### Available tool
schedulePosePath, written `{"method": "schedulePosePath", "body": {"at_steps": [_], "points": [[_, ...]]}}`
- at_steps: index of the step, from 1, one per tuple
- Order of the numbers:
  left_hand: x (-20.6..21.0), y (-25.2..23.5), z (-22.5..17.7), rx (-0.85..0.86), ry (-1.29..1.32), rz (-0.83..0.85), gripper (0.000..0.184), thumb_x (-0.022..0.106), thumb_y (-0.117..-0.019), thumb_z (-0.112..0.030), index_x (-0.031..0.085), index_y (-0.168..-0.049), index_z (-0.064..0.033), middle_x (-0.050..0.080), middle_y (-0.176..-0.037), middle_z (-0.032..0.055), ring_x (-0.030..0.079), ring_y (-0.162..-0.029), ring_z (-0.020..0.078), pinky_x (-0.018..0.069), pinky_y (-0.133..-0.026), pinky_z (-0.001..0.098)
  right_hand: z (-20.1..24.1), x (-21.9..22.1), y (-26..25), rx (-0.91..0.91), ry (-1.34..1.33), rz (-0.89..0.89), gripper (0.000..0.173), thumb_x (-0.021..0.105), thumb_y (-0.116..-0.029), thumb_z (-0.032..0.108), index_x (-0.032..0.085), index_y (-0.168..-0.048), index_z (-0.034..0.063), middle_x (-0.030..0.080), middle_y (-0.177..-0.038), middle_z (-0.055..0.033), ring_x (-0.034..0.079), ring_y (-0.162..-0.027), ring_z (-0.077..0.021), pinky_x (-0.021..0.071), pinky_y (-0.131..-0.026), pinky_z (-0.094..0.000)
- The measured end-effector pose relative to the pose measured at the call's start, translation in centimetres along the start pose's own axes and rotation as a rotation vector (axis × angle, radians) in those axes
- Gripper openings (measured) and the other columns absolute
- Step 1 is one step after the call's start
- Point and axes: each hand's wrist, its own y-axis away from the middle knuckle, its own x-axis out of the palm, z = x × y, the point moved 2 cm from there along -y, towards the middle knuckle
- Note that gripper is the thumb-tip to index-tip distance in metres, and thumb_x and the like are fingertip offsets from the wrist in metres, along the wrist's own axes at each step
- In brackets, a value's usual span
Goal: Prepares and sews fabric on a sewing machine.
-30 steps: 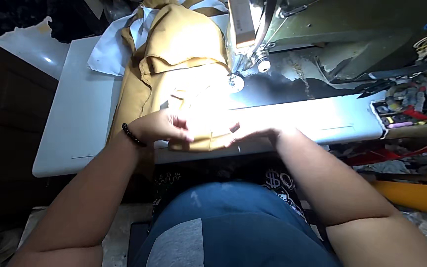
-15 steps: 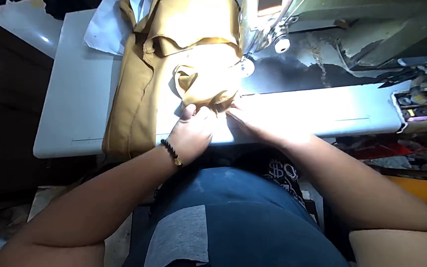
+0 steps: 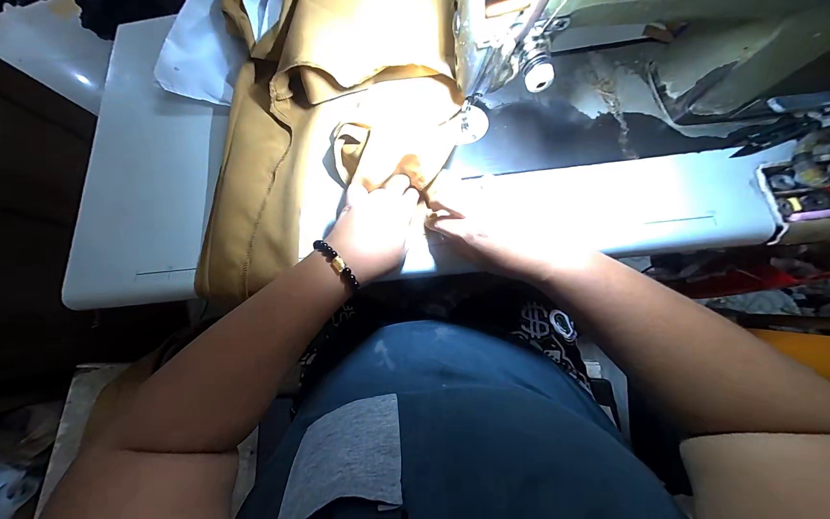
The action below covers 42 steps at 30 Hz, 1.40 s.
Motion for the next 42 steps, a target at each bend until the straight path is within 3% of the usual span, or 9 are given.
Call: {"method": "schedulePosePath", "body": {"at_steps": [5,11,18,21,28,34,37,39,42], "points": [[0.9,1.5,0.0,0.025,0.107,-0.085,0.04,0.054,-0.0972,-0.019,0.061,-0.132,-0.0006,0.059,-0.138,0.018,0.056,-0.128,0.0358,0.0422,-0.096,0.059,-0.4,-0.4,-0.1,-0.046,-0.035,0.062,0.024,0.051,-0.0964,0.003,0.073,-0.104,0.0038,0.071,-0.119,-0.0103,0.063,-0.113,-0.0321,0.0458,-0.092,-0.0515],[2.6,3.2,0.7,0.012,0.224,-0.409,0.024,0.061,-0.0973,-0.026,0.076,-0.095,-0.0078,0.071,-0.113,0.0117,0.066,-0.1,0.0303,0.0448,-0.085,0.057,-1.0,1.2,0.8,0.011,-0.214,-0.047,0.027,0.057,-0.1,0.023,0.073,-0.111,0.0039,0.07,-0.112,-0.0142,0.067,-0.105,-0.0294,0.0517,-0.09,-0.0479],[2.3,3.0,0.9,-0.139,0.34,-0.371,0.025,0.06,-0.099,-0.024,0.075,-0.089,-0.0065,0.065,-0.082,0.009,0.064,-0.087,0.0269,0.0415,-0.086,0.0554,-2.0,1.2,-0.6,0.145,-0.475,-0.07,0.019,0.061,-0.0984,0.013,0.075,-0.095,0.0007,0.068,-0.089,-0.0103,0.063,-0.085,-0.0154,0.0493,-0.079,-0.0278],[1.9,2.8,0.9,-0.195,0.38,-0.331,0.014,0.067,-0.0937,-0.018,0.074,-0.104,-0.0112,0.069,-0.083,0.0043,0.065,-0.085,0.0221,0.0425,-0.09,0.0553,-1.8,0.6,-1.1,0.195,-0.446,-0.067,0.021,0.061,-0.0973,0.016,0.077,-0.092,0.0038,0.066,-0.087,-0.0084,0.062,-0.087,-0.0171,0.046,-0.08,-0.0332],[1.9,2.9,0.5,-0.123,0.211,-0.361,0.017,0.063,-0.0971,-0.022,0.079,-0.099,-0.0141,0.07,-0.084,0.0071,0.067,-0.087,0.0262,0.0439,-0.086,0.0548,-1.0,1.2,-1.7,0.319,-0.199,-0.108,0.026,0.064,-0.0927,0.029,0.071,-0.08,0.0068,0.061,-0.078,-0.0095,0.062,-0.083,-0.0274,0.0407,-0.082,-0.0515],[2.3,3.3,0.4,-0.015,0.133,-0.352,0.028,0.063,-0.0965,-0.034,0.073,-0.106,-0.01,0.066,-0.096,0.0109,0.064,-0.093,0.0317,0.0441,-0.082,0.0553,-0.7,1.8,-1.6,0.001,-0.015,-0.18,0.02,0.055,-0.1011,0.012,0.074,-0.096,0.0086,0.064,-0.086,-0.0104,0.062,-0.088,-0.0303,0.043,-0.082,-0.0491],[2.4,2.7,1.4,-0.02,0.336,-0.381,0.026,0.073,-0.0926,-0.032,0.076,-0.101,-0.0085,0.066,-0.095,0.0108,0.064,-0.093,0.0285,0.045,-0.083,0.0542,-1.7,1.6,-1.2,-0.003,-0.147,-0.14,0.027,0.06,-0.1008,0.029,0.076,-0.098,0.0076,0.067,-0.093,-0.0113,0.064,-0.091,-0.0275,0.0482,-0.082,-0.0457],[2.7,2.2,1.9,-0.032,0.402,-0.407,0.02,0.073,-0.0926,-0.028,0.077,-0.097,-0.0089,0.066,-0.093,0.0081,0.065,-0.092,0.0235,0.0462,-0.086,0.0516,-2.3,0.9,-1.4,0.093,-0.265,-0.029,0.037,0.063,-0.096,0.047,0.077,-0.105,0.0136,0.065,-0.098,-0.0085,0.061,-0.097,-0.0254,0.0405,-0.088,-0.0499],[2.4,2.1,1.2,-0.023,0.258,-0.436,0.019,0.065,-0.0969,-0.021,0.078,-0.094,-0.0077,0.067,-0.1,0.0118,0.063,-0.098,0.0307,0.0447,-0.085,0.0544,-2.8,-0.3,-2.0,0.243,-0.358,0.091,0.036,0.077,-0.086,0.042,0.079,-0.111,0.0162,0.065,-0.102,-0.0138,0.061,-0.1,-0.0323,0.04,-0.088,-0.0586]]}}
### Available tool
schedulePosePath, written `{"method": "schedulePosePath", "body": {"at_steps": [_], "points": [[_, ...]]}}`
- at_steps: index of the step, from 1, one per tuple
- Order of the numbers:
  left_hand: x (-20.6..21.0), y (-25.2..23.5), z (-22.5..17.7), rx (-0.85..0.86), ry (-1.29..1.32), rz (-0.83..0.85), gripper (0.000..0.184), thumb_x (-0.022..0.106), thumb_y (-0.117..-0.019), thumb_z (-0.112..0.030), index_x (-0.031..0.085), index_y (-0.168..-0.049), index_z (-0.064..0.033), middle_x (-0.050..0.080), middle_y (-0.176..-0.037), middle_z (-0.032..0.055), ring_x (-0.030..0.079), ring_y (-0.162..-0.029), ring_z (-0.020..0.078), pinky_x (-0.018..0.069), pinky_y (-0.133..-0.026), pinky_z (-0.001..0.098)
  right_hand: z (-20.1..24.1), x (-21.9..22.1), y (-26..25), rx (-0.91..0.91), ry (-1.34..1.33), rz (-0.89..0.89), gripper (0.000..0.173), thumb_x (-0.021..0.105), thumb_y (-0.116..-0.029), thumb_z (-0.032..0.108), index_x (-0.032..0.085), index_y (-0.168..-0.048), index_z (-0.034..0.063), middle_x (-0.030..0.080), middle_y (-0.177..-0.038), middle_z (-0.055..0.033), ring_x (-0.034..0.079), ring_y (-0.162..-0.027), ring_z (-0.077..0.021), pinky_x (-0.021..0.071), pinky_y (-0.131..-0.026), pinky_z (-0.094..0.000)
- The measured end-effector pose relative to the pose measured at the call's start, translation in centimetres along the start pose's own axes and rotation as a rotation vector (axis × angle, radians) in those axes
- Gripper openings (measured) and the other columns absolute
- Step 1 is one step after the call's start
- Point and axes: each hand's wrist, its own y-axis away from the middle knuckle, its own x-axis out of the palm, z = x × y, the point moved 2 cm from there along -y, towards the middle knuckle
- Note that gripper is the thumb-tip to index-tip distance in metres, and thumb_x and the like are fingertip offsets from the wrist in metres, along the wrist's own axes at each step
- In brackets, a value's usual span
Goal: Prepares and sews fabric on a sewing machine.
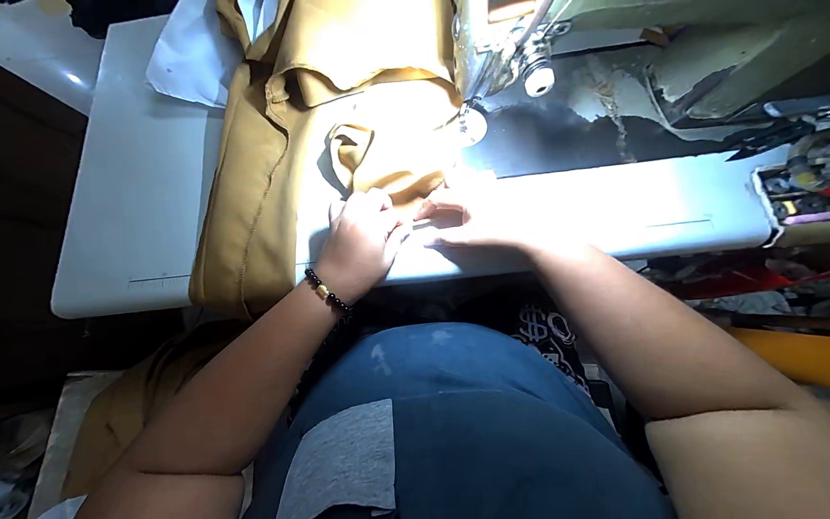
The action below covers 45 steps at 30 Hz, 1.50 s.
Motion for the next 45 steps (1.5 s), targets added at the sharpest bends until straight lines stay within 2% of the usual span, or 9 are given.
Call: {"method": "schedulePosePath", "body": {"at_steps": [4,10,14,18,33,37,39,41,45], "points": [[0.2,-0.3,-0.4,0.034,-0.129,0.039,0.022,0.059,-0.1014,-0.021,0.078,-0.101,-0.0098,0.068,-0.092,0.0099,0.065,-0.095,0.0311,0.0408,-0.09,0.0577,-0.7,1.6,0.6,-0.212,0.234,-0.274,0.02,0.064,-0.0961,0.029,0.077,-0.089,0.0149,0.07,-0.098,-0.0104,0.064,-0.099,-0.0312,0.0431,-0.085,-0.0556],[0.0,-1.8,0.1,-0.092,0.052,0.222,0.034,0.053,-0.1009,-0.015,0.075,-0.125,-0.0254,0.064,-0.09,0.0058,0.062,-0.095,0.0234,0.0369,-0.092,0.0539,-0.9,1.4,0.5,-0.173,0.238,-0.264,0.022,0.06,-0.0981,0.026,0.078,-0.094,0.0132,0.07,-0.1,-0.0084,0.063,-0.103,-0.0294,0.0401,-0.09,-0.0561],[-0.1,-2.6,0.4,-0.177,0.173,0.262,0.023,0.054,-0.1041,-0.022,0.074,-0.117,-0.0206,0.074,-0.107,0.0003,0.067,-0.105,0.0153,0.0391,-0.098,0.0565,-1.5,0.9,0.5,-0.015,0.133,-0.27,0.028,0.058,-0.0983,0.034,0.075,-0.089,0.0138,0.065,-0.107,-0.0101,0.056,-0.116,-0.0285,0.0278,-0.101,-0.0593],[-0.4,-3.0,0.5,-0.232,0.163,0.306,0.013,0.056,-0.1026,-0.019,0.065,-0.106,-0.0108,0.066,-0.084,0.005,0.064,-0.084,0.0207,0.0433,-0.087,0.0533,-2.0,1.0,0.5,0.035,0.124,-0.347,0.033,0.06,-0.0973,0.034,0.072,-0.083,0.0065,0.063,-0.124,-0.0175,0.051,-0.128,-0.0341,0.0293,-0.108,-0.0592],[-0.7,-3.2,0.2,-0.316,0.138,0.367,0.013,0.055,-0.1039,-0.021,0.061,-0.102,-0.0093,0.062,-0.081,0.0062,0.061,-0.083,0.0219,0.0401,-0.091,0.0529,-1.2,0.8,0.3,0.135,0.235,-0.3,0.031,0.057,-0.101,0.035,0.069,-0.092,0.0084,0.062,-0.114,-0.0153,0.051,-0.125,-0.035,0.0293,-0.102,-0.0602],[-0.7,-2.9,-3.6,-0.145,-0.374,0.315,0.015,0.057,-0.0977,-0.009,0.067,-0.106,-0.0047,0.069,-0.093,0.0143,0.067,-0.095,0.0336,0.0445,-0.088,0.0578,-0.4,0.9,-0.1,0.233,0.346,-0.248,0.035,0.052,-0.1007,0.042,0.071,-0.101,0.0124,0.062,-0.12,-0.0139,0.048,-0.133,-0.0375,0.0189,-0.111,-0.0719],[-1.0,-3.5,-6.5,-0.037,-0.562,0.384,0.023,0.059,-0.0945,0.002,0.07,-0.113,-0.0061,0.066,-0.117,0.0111,0.062,-0.113,0.0311,0.0413,-0.096,0.0543,-0.2,0.4,-0.2,0.237,0.387,-0.231,0.035,0.053,-0.0984,0.043,0.073,-0.107,0.0149,0.059,-0.13,-0.0149,0.043,-0.138,-0.04,0.0165,-0.11,-0.0743],[-1.3,-5.2,-6.2,0.221,-0.463,0.38,0.024,0.058,-0.0946,0.003,0.072,-0.111,-0.0058,0.062,-0.138,0.0084,0.058,-0.125,0.0282,0.0431,-0.095,0.0498,-0.4,-0.6,-0.4,0.251,0.392,-0.184,0.037,0.058,-0.0949,0.037,0.074,-0.119,0.0139,0.056,-0.143,-0.0176,0.039,-0.143,-0.0429,0.016,-0.11,-0.0754],[-0.7,-9.0,0.4,0.387,-0.065,0.44,0.02,0.07,-0.0943,-0.02,0.073,-0.107,-0.0056,0.068,-0.118,0.0159,0.063,-0.115,0.036,0.0472,-0.097,0.0579,-3.4,-2.0,-1.1,0.189,0.277,-0.181,0.036,0.065,-0.0914,0.051,0.077,-0.111,0.0229,0.058,-0.135,-0.0159,0.038,-0.142,-0.0418,0.0209,-0.107,-0.0746]]}}
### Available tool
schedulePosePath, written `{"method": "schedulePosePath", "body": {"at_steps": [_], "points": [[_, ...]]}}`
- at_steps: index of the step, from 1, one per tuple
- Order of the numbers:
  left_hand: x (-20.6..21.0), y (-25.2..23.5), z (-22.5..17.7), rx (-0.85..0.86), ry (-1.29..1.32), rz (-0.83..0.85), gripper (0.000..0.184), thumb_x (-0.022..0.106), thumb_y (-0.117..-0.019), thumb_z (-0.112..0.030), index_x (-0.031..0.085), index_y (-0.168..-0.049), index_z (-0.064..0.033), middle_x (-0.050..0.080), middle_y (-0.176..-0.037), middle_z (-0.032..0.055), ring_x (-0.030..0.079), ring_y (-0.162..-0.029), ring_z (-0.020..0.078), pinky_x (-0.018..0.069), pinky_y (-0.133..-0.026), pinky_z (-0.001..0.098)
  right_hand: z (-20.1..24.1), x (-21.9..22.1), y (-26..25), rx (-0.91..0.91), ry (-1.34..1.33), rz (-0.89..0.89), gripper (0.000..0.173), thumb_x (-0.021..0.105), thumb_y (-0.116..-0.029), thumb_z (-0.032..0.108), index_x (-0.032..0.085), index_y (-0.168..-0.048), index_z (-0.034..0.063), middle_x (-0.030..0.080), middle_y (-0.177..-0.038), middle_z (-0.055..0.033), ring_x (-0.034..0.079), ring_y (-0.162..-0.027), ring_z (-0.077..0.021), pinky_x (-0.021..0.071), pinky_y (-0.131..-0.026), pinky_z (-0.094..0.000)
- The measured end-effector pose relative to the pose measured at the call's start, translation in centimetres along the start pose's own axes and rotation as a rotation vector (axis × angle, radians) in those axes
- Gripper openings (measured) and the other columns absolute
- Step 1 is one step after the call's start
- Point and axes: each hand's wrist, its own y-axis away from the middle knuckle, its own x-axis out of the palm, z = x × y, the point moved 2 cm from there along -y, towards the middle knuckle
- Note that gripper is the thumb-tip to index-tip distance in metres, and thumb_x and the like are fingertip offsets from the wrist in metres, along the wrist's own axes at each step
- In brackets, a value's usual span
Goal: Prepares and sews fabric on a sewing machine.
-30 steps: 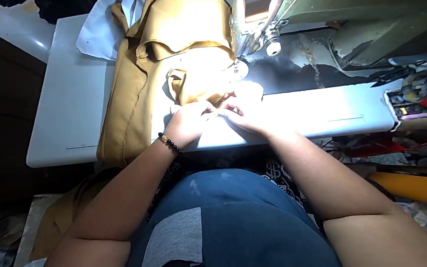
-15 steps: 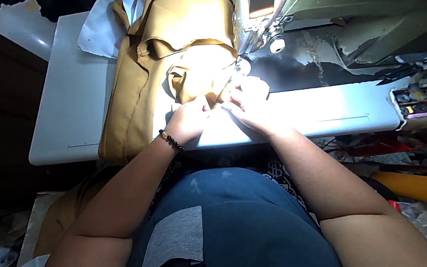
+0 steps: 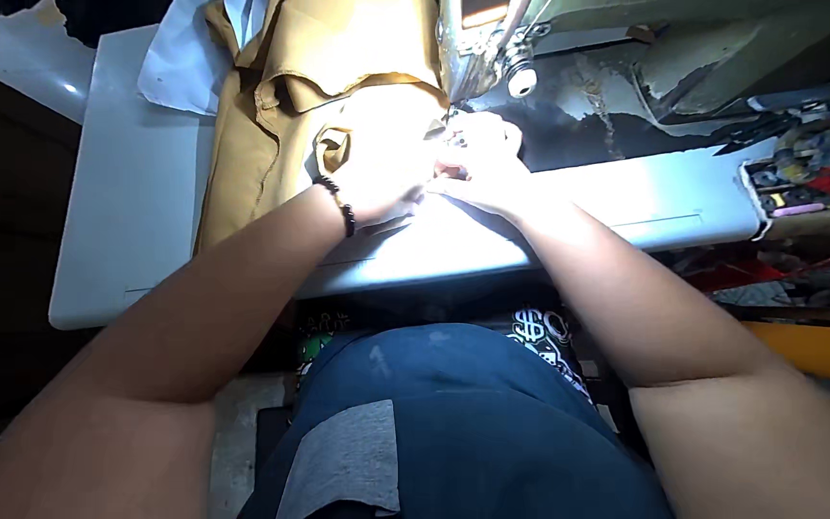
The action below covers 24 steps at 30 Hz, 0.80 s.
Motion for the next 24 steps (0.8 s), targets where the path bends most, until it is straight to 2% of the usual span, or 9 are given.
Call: {"method": "schedulePosePath", "body": {"at_steps": [2,4,8,9,12,14,17,20,24], "points": [[2.5,1.6,0.9,-0.187,0.169,-0.182,0.027,0.071,-0.0931,-0.026,0.072,-0.108,-0.0031,0.068,-0.118,0.0188,0.061,-0.119,0.0369,0.0432,-0.106,0.0557,-0.9,0.2,-0.3,-0.028,-0.03,-0.018,0.039,0.063,-0.0927,0.052,0.077,-0.112,0.0214,0.059,-0.132,-0.017,0.042,-0.138,-0.0426,0.0238,-0.105,-0.0742],[4.4,3.0,-0.5,-0.348,0.233,-0.343,0.03,0.067,-0.0971,-0.033,0.073,-0.114,-0.0082,0.064,-0.123,0.0181,0.056,-0.119,0.0367,0.0422,-0.104,0.0521,-1.0,0.4,-0.4,-0.045,-0.018,-0.017,0.037,0.058,-0.0971,0.048,0.075,-0.117,0.0208,0.059,-0.132,-0.0176,0.045,-0.137,-0.0418,0.0247,-0.107,-0.0721],[5.4,3.7,-2.4,-0.37,0.043,-0.317,0.033,0.055,-0.1039,-0.035,0.07,-0.132,-0.0275,0.059,-0.131,0.0142,0.053,-0.123,0.0378,0.0397,-0.1,0.0609,-0.7,1.0,-0.1,-0.052,0.006,-0.045,0.037,0.049,-0.1022,0.042,0.074,-0.122,0.0225,0.06,-0.132,-0.017,0.047,-0.136,-0.0398,0.0244,-0.109,-0.0704],[5.2,3.7,-2.8,-0.34,-0.071,-0.298,0.032,0.052,-0.1044,-0.032,0.07,-0.131,-0.0266,0.06,-0.134,0.015,0.054,-0.126,0.0399,0.0365,-0.099,0.0645,-0.6,0.9,-0.2,-0.049,0.004,-0.058,0.038,0.048,-0.1025,0.041,0.075,-0.123,0.0235,0.061,-0.131,-0.0171,0.048,-0.135,-0.0399,0.025,-0.108,-0.0699],[5.7,3.9,-2.6,-0.112,-0.476,-0.46,0.027,0.051,-0.103,-0.024,0.074,-0.117,-0.0234,0.07,-0.127,0.0005,0.061,-0.115,0.0258,0.0354,-0.09,0.0488,-0.5,0.7,-0.3,-0.043,0.033,-0.071,0.036,0.049,-0.1026,0.039,0.075,-0.121,0.0226,0.061,-0.129,-0.0174,0.049,-0.133,-0.0405,0.027,-0.106,-0.0698],[5.5,3.8,-2.0,0.023,-0.529,-0.463,0.029,0.05,-0.1019,-0.019,0.075,-0.117,-0.0198,0.07,-0.132,-0.004,0.061,-0.119,0.0211,0.0348,-0.092,0.0469,-0.4,0.7,-0.2,-0.04,0.042,-0.077,0.035,0.05,-0.1023,0.038,0.075,-0.122,0.0235,0.061,-0.129,-0.0173,0.049,-0.132,-0.0405,0.027,-0.106,-0.069],[4.7,3.1,-1.3,0.033,-0.335,-0.311,0.031,0.044,-0.1045,-0.021,0.072,-0.117,-0.0139,0.065,-0.14,0.0002,0.06,-0.126,0.0263,0.0392,-0.089,0.0539,-0.4,0.6,-0.1,-0.033,0.047,-0.083,0.034,0.052,-0.1019,0.037,0.075,-0.124,0.0242,0.062,-0.127,-0.0173,0.051,-0.13,-0.0403,0.0268,-0.106,-0.0696],[4.8,2.9,-0.7,-0.024,-0.08,-0.236,0.035,0.045,-0.1036,-0.026,0.07,-0.12,-0.0087,0.058,-0.149,0.004,0.051,-0.14,0.0317,0.0395,-0.1,0.0658,-0.6,0.7,-0.2,-0.037,0.048,-0.071,0.036,0.049,-0.1024,0.038,0.075,-0.124,0.0244,0.063,-0.126,-0.0169,0.052,-0.13,-0.0395,0.0264,-0.107,-0.0696],[5.2,2.8,-1.2,-0.088,0.044,-0.28,0.035,0.045,-0.1046,-0.026,0.07,-0.123,-0.0084,0.058,-0.149,0.0034,0.05,-0.141,0.0272,0.0404,-0.107,0.0581,-0.7,0.9,-0.2,-0.04,0.023,-0.059,0.036,0.048,-0.1023,0.038,0.075,-0.121,0.0232,0.063,-0.122,-0.0155,0.052,-0.127,-0.0379,0.0263,-0.106,-0.0678]]}}
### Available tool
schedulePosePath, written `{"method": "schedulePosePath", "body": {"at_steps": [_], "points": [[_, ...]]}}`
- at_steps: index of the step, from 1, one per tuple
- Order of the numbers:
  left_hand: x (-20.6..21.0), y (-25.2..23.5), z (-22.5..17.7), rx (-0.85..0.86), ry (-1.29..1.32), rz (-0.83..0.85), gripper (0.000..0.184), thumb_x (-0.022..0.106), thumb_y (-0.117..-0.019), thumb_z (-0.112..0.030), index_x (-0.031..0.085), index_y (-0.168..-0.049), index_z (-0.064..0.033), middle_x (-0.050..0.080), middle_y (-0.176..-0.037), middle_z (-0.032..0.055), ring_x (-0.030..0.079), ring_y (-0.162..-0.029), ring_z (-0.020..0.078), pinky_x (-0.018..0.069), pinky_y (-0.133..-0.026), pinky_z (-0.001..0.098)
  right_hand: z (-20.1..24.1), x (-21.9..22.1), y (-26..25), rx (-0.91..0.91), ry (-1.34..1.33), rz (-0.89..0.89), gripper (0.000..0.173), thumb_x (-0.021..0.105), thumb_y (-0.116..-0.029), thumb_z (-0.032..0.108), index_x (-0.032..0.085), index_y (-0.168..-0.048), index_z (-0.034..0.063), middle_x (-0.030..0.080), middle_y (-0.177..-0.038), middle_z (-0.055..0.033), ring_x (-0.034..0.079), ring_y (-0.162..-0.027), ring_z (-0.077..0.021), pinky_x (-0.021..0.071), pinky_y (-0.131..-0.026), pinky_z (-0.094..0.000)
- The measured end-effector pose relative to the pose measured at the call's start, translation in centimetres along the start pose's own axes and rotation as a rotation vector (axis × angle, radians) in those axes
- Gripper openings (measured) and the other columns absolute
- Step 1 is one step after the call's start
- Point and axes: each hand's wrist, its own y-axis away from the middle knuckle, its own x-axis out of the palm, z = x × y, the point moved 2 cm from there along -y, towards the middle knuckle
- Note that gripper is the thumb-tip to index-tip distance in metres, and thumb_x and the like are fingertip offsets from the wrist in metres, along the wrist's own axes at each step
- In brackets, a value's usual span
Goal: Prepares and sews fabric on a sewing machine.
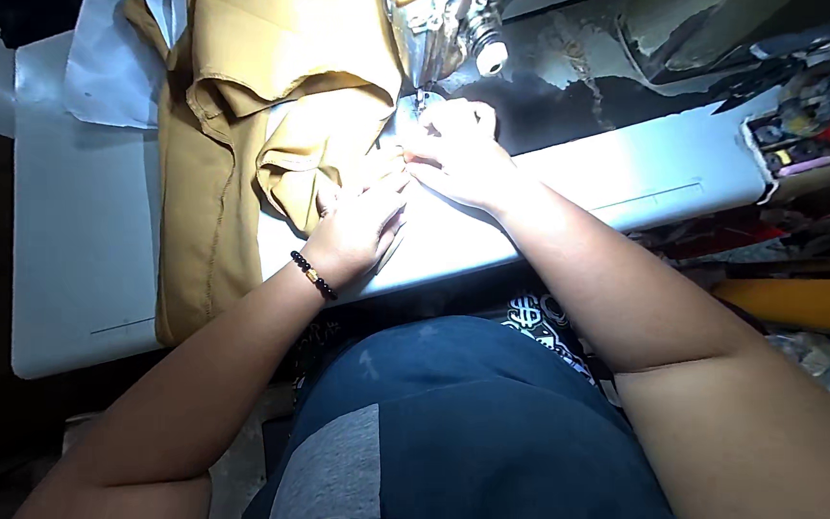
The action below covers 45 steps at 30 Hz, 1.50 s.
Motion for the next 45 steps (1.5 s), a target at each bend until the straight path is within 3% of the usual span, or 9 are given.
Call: {"method": "schedulePosePath", "body": {"at_steps": [3,7,10,13,16,20,23,36,45], "points": [[0.0,-0.2,-1.6,-0.133,-0.052,0.041,0.035,0.043,-0.1062,-0.029,0.067,-0.126,-0.0119,0.054,-0.153,0.0005,0.046,-0.145,0.0248,0.0373,-0.106,0.0624,-0.9,-0.5,-0.1,0.002,-0.199,-0.053,0.03,0.055,-0.0995,0.035,0.078,-0.111,0.0194,0.062,-0.124,-0.0137,0.05,-0.128,-0.0354,0.0309,-0.104,-0.062],[0.4,-2.3,-3.0,-0.304,-0.165,0.087,0.038,0.042,-0.1052,-0.031,0.066,-0.128,-0.0125,0.056,-0.151,0.0047,0.051,-0.139,0.0339,0.0389,-0.094,0.0698,-3.1,-2.2,-0.1,0.207,-0.594,-0.34,0.016,0.06,-0.0961,0.008,0.071,-0.104,-0.0003,0.066,-0.112,-0.0112,0.059,-0.111,-0.0104,0.0471,-0.098,-0.0243],[0.7,-5.5,-2.3,-0.425,-0.151,0.019,0.039,0.042,-0.1046,-0.031,0.063,-0.131,-0.0124,0.064,-0.132,0.0129,0.056,-0.128,0.0379,0.0388,-0.092,0.0692,-4.0,-2.5,-0.2,0.383,-0.63,-0.399,0.013,0.059,-0.0976,0.007,0.067,-0.104,-0.0009,0.063,-0.105,-0.007,0.059,-0.096,-0.0006,0.0492,-0.086,-0.0148],[0.7,-8.4,-1.5,-0.506,-0.09,-0.152,0.044,0.044,-0.1043,-0.032,0.058,-0.142,-0.0149,0.059,-0.143,0.01,0.051,-0.138,0.0305,0.0393,-0.103,0.0632,-3.6,-2.7,0.0,0.345,-0.388,-0.307,0.02,0.058,-0.0983,0.012,0.071,-0.108,0.0002,0.069,-0.108,-0.014,0.063,-0.104,-0.0152,0.0476,-0.095,-0.0289],[0.9,-10.2,-0.8,-0.609,-0.04,-0.095,0.052,0.048,-0.1015,-0.037,0.053,-0.147,-0.0124,0.048,-0.154,0.0129,0.041,-0.146,0.0339,0.0332,-0.109,0.0659,-3.4,-2.3,0.1,0.24,-0.228,-0.231,0.024,0.058,-0.0974,0.014,0.075,-0.112,0.0055,0.072,-0.115,-0.0141,0.062,-0.117,-0.0279,0.0436,-0.105,-0.0409],[0.9,-11.3,-0.2,-0.634,-0.008,-0.099,0.063,0.053,-0.1004,-0.038,0.041,-0.155,-0.0099,0.045,-0.157,0.0149,0.041,-0.146,0.0329,0.0331,-0.114,0.0588,-3.7,-1.8,-0.2,0.191,-0.186,-0.197,0.026,0.058,-0.0969,0.015,0.077,-0.115,0.0121,0.072,-0.118,-0.011,0.061,-0.119,-0.0284,0.0425,-0.105,-0.0441],[0.8,-11.5,-0.1,-0.621,0.007,-0.075,0.068,0.054,-0.1001,-0.039,0.035,-0.159,-0.0111,0.04,-0.161,0.0147,0.037,-0.149,0.0345,0.0294,-0.112,0.0657,-3.8,-1.6,-0.3,0.205,-0.183,-0.174,0.028,0.057,-0.0978,0.018,0.076,-0.117,0.0136,0.071,-0.12,-0.0105,0.059,-0.121,-0.03,0.0423,-0.104,-0.0491],[0.7,-11.2,-0.6,-0.615,0.031,-0.075,0.069,0.056,-0.0995,-0.038,0.035,-0.16,-0.0127,0.039,-0.163,0.01,0.034,-0.151,0.0298,0.0332,-0.11,0.0614,-3.5,-1.3,-0.3,0.247,-0.17,-0.145,0.029,0.055,-0.0982,0.016,0.077,-0.117,0.014,0.068,-0.122,-0.0116,0.056,-0.122,-0.0321,0.0403,-0.104,-0.0509],[1.0,-11.2,-0.5,-0.613,0.034,-0.095,0.065,0.055,-0.0997,-0.037,0.038,-0.158,-0.013,0.041,-0.162,0.0096,0.035,-0.151,0.0287,0.0337,-0.111,0.061,-2.4,-1.7,-0.1,0.384,-0.038,-0.034,0.035,0.048,-0.1017,0.021,0.073,-0.126,0.0256,0.063,-0.131,-0.0051,0.05,-0.131,-0.0292,0.0323,-0.105,-0.0582]]}}
